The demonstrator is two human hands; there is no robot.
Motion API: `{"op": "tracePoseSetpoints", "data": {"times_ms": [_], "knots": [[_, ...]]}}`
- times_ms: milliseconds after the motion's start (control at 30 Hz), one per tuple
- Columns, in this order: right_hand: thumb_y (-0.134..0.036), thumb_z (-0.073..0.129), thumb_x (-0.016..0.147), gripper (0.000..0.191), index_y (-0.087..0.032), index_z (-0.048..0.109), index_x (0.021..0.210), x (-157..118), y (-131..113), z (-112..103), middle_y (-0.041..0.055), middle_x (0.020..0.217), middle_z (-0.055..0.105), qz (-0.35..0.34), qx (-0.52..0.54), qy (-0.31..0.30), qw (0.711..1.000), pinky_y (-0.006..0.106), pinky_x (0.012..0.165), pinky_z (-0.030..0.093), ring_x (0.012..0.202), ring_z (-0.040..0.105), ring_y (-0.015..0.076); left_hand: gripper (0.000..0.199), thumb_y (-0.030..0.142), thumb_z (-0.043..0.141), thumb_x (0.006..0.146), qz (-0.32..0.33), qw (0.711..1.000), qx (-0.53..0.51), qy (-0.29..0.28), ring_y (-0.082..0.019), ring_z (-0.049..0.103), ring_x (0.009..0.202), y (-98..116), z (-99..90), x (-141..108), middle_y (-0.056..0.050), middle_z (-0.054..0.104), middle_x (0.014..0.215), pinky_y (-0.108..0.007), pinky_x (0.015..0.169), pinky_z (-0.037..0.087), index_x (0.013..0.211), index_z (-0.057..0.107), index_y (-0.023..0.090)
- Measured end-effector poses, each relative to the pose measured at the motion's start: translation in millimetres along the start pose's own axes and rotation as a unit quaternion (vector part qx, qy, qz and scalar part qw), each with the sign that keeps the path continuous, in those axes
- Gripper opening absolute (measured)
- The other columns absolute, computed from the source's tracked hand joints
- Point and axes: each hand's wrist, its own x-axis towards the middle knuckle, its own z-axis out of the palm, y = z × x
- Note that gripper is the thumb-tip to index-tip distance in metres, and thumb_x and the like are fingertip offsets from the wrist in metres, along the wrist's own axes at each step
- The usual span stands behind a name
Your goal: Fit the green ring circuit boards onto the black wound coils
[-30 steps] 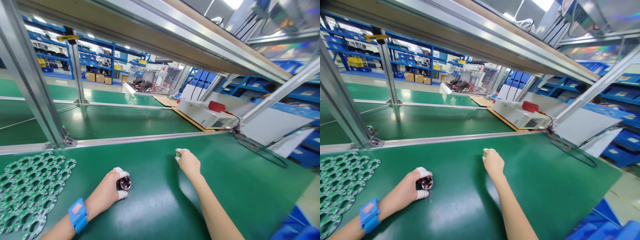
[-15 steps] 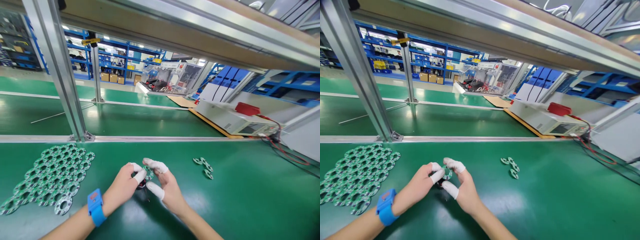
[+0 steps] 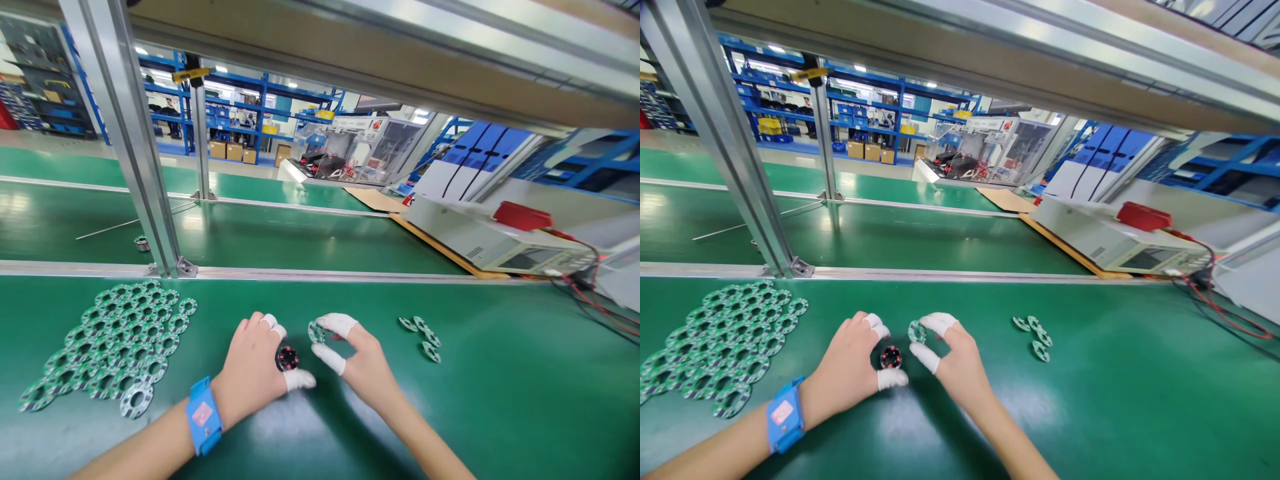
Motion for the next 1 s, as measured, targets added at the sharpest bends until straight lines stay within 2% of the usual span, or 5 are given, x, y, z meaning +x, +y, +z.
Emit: {"op": "tracePoseSetpoints", "data": {"times_ms": [200,367,633,767,1000], "knots": [[-0.031,0.064,0.068,0.023,-0.018,0.066,0.088,6.1,9.6,5.2,0.0084,0.090,0.065,0.133,0.135,-0.097,0.977,0.036,0.071,0.054,0.081,0.062,0.0224,0.041,0.049,0.075,0.062,0.006,0.995,0.082,-0.065,-0.025,0.049,0.087,-8.7,11.1,-0.5,-0.006,0.059,0.089,-0.036,0.073,0.040,0.081,0.061,0.015],[-0.028,0.064,0.068,0.023,-0.018,0.065,0.089,3.4,-2.2,13.1,0.0080,0.092,0.064,0.127,0.190,-0.157,0.961,0.037,0.074,0.053,0.085,0.061,0.0228,0.041,0.053,0.072,0.065,0.019,0.994,0.093,-0.056,-0.025,0.050,0.086,-12.9,16.7,0.8,-0.006,0.059,0.085,-0.035,0.071,0.040,0.078,0.061,0.015],[-0.020,0.068,0.072,0.028,-0.019,0.064,0.100,-4.2,-10.5,22.5,0.0095,0.102,0.063,0.006,0.007,-0.167,0.986,0.040,0.086,0.047,0.096,0.058,0.0242,0.042,0.056,0.058,0.076,0.044,0.992,0.108,-0.039,-0.026,0.050,0.087,-17.7,23.2,-1.2,-0.008,0.059,0.087,-0.038,0.071,0.041,0.080,0.060,0.015],[-0.016,0.066,0.074,0.029,-0.017,0.064,0.103,-7.7,-12.4,21.4,0.0103,0.100,0.064,-0.032,-0.081,-0.156,0.984,0.038,0.079,0.051,0.091,0.059,0.0245,0.035,0.050,0.065,0.074,0.043,0.991,0.121,-0.029,-0.025,0.050,0.086,-17.6,25.4,-2.2,-0.007,0.059,0.086,-0.037,0.072,0.041,0.080,0.060,0.015],[-0.021,0.062,0.078,0.020,-0.019,0.066,0.098,-9.2,-17.6,23.0,0.0101,0.095,0.065,-0.026,-0.142,-0.164,0.976,0.038,0.075,0.052,0.087,0.060,0.0250,0.027,0.041,0.066,0.074,0.033,0.993,0.114,-0.023,-0.025,0.050,0.087,-17.0,28.4,-4.7,-0.007,0.059,0.086,-0.036,0.073,0.041,0.080,0.060,0.015]]}}
